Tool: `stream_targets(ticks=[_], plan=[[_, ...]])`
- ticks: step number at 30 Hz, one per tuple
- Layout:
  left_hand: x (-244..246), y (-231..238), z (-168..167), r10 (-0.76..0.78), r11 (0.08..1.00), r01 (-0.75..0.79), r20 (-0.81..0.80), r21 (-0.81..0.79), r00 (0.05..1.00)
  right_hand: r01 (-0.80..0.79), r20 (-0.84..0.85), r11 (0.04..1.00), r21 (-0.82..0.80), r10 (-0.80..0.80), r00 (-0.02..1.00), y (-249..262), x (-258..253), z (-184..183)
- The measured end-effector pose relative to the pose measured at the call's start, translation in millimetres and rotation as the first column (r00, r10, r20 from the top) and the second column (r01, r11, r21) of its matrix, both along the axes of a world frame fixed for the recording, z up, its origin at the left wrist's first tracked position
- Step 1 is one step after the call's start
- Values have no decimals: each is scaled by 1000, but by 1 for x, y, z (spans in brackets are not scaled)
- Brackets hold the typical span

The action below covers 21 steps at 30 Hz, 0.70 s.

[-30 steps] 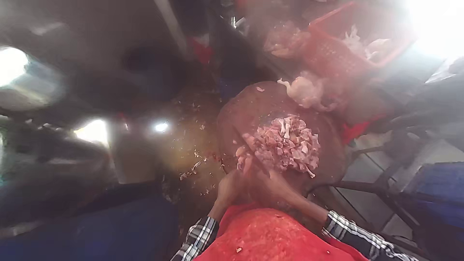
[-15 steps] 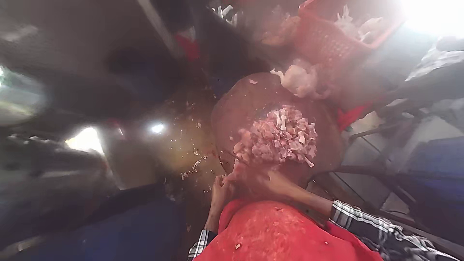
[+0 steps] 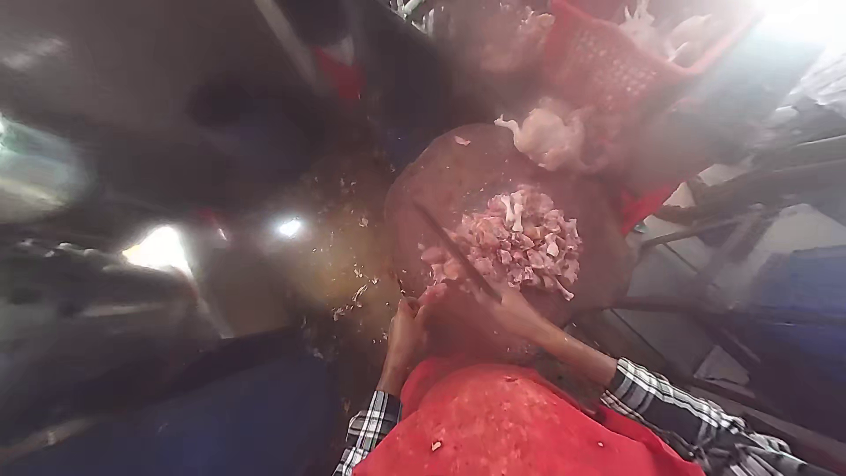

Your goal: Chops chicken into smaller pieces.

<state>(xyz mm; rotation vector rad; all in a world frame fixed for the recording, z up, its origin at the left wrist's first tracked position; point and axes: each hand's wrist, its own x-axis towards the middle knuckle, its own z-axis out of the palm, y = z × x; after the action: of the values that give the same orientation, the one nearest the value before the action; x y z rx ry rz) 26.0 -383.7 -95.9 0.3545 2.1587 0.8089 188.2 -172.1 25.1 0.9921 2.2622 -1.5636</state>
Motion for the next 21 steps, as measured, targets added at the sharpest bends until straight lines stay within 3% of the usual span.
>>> stream_targets(ticks=[2,3,4,6,7,9,12,14,15,17,19,21], plan=[[5,-5,-11,4,999,-7,-71,-47,997,11,-231,998,-56,-24,973,-18,-9,12],[9,-6,-15,12,999,-16,-91,-47,996,-7,-254,999,-50,-6,967,-28,-7,2],[14,-9,-19,17,999,-22,-112,-49,994,-46,-197,999,-17,42,979,-34,-2,-22],[20,-10,-19,19,997,-29,-151,-66,988,-170,105,985,-15,171,980,-35,11,-77],[21,-8,-17,19,997,-32,-167,-76,986,-199,225,978,-66,209,952,-30,13,-90],[18,-8,-17,33,998,-43,-175,-54,984,-201,280,977,-64,211,937,-26,11,-80],[24,-21,-25,109,992,-97,-148,86,983,-117,11,986,-116,119,993,-38,10,-34],[25,-21,-28,130,985,-111,-145,130,981,-126,-170,979,-159,99,981,-46,8,-29],[24,-20,-26,120,989,-104,-148,110,982,-152,-122,975,-161,133,984,-48,9,-34],[22,-14,-19,75,997,-74,-163,6,984,-209,145,956,-205,241,960,-44,12,-67],[16,-7,-8,6,995,-19,-133,-101,991,-168,320,940,-297,264,910,-31,17,-90],[9,-5,-3,14,1000,-13,-49,12,999,-112,353,975,-190,174,919,-27,20,-85]])
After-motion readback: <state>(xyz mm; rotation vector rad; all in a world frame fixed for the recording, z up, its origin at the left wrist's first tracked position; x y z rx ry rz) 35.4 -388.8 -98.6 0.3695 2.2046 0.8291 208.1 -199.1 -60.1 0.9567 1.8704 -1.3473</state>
